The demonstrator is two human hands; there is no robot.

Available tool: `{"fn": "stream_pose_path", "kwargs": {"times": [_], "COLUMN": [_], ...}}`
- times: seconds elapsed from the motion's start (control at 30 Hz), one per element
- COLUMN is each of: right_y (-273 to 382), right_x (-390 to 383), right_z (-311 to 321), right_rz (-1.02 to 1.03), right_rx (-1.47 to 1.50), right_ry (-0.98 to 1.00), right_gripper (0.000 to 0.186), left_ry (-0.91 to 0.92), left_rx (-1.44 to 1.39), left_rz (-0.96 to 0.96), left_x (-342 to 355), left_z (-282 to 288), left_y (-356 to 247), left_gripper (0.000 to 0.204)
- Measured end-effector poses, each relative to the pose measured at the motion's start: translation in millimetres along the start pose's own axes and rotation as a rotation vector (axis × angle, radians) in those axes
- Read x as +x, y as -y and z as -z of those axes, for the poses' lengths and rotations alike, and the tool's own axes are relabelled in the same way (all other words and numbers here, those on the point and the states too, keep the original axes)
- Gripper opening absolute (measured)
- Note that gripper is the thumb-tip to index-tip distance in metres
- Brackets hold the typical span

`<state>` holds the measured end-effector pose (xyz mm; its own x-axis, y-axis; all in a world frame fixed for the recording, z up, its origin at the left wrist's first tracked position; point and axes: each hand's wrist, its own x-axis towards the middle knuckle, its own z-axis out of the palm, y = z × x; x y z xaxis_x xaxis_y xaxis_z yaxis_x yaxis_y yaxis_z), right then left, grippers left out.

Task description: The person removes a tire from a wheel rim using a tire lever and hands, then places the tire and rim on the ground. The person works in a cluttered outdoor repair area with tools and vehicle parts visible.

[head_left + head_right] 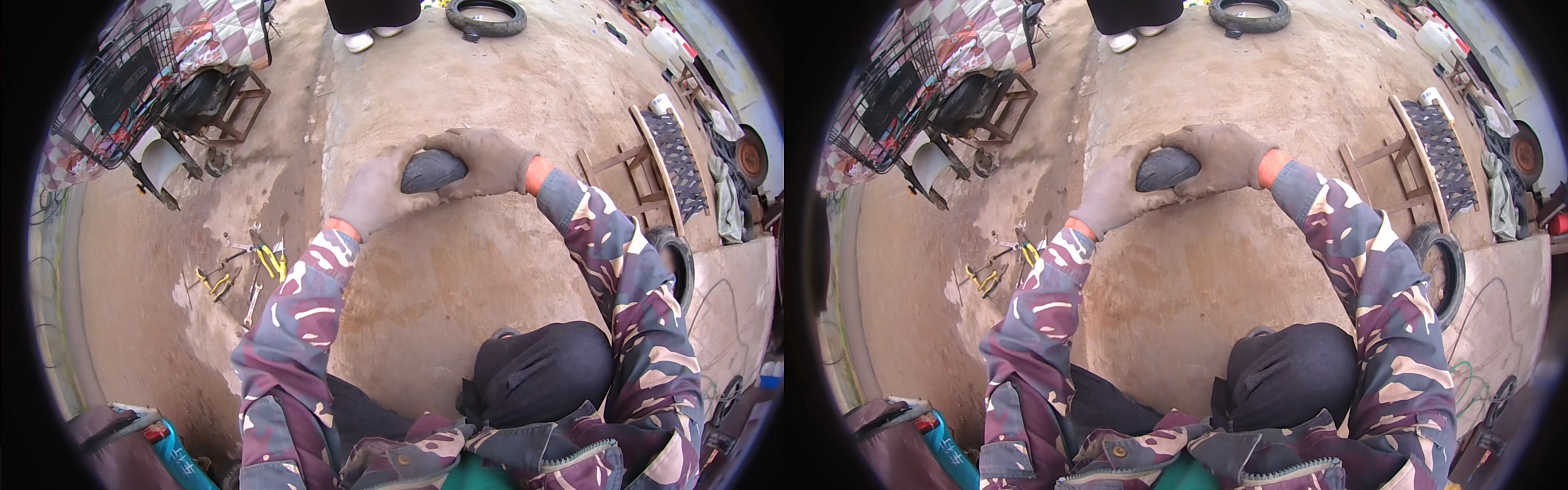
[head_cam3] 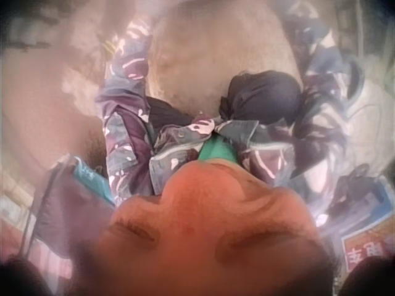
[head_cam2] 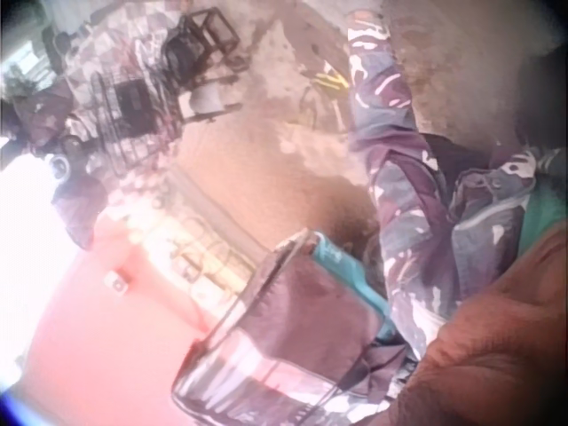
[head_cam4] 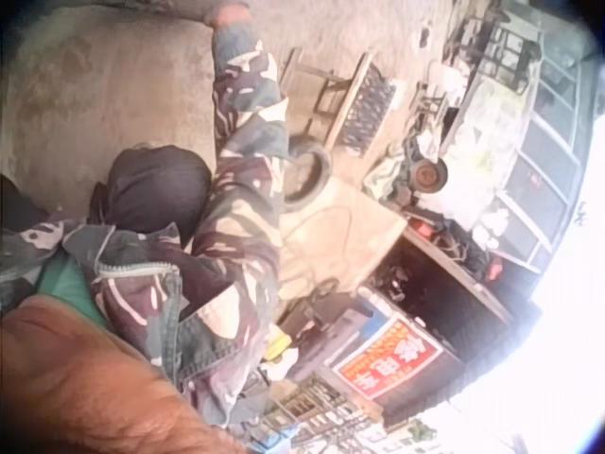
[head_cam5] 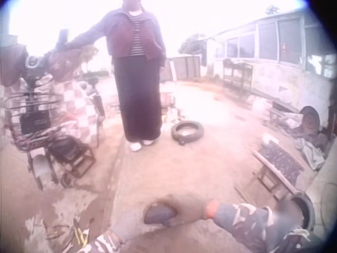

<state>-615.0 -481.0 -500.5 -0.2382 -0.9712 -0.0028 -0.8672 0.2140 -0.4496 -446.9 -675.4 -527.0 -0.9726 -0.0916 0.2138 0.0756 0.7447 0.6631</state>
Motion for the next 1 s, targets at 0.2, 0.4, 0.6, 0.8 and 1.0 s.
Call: {"fn": "stream_pose_path", "kwargs": {"times": [0.2, 0.4, 0.6, 0.8, 1.0], "right_y": [-50, -56, -29, 23, 5], "right_x": [-8, 14, 25, 35, 17], "right_z": [-13, -31, -29, -51, -63], "right_rz": [-0.137, -0.198, -0.222, -0.183, -0.044], "right_rx": [0.156, 0.114, 0.02, -0.082, 0.136], "right_ry": [-0.258, -0.392, -0.381, -0.362, -0.313], "right_gripper": [0.076, 0.06, 0.061, 0.066, 0.084], "left_ry": [-0.015, 0.046, 0.013, -0.062, -0.121], "left_rx": [0.094, 0.057, -0.139, 0.102, 0.066], "left_rz": [0.16, 0.274, 0.195, 0.175, 0.125], "left_x": [23, 41, 29, -10, -36], "left_z": [2, 7, 16, 27, 17], "left_y": [25, 48, 88, 77, 63], "left_gripper": [0.071, 0.067, 0.073, 0.08, 0.078]}}
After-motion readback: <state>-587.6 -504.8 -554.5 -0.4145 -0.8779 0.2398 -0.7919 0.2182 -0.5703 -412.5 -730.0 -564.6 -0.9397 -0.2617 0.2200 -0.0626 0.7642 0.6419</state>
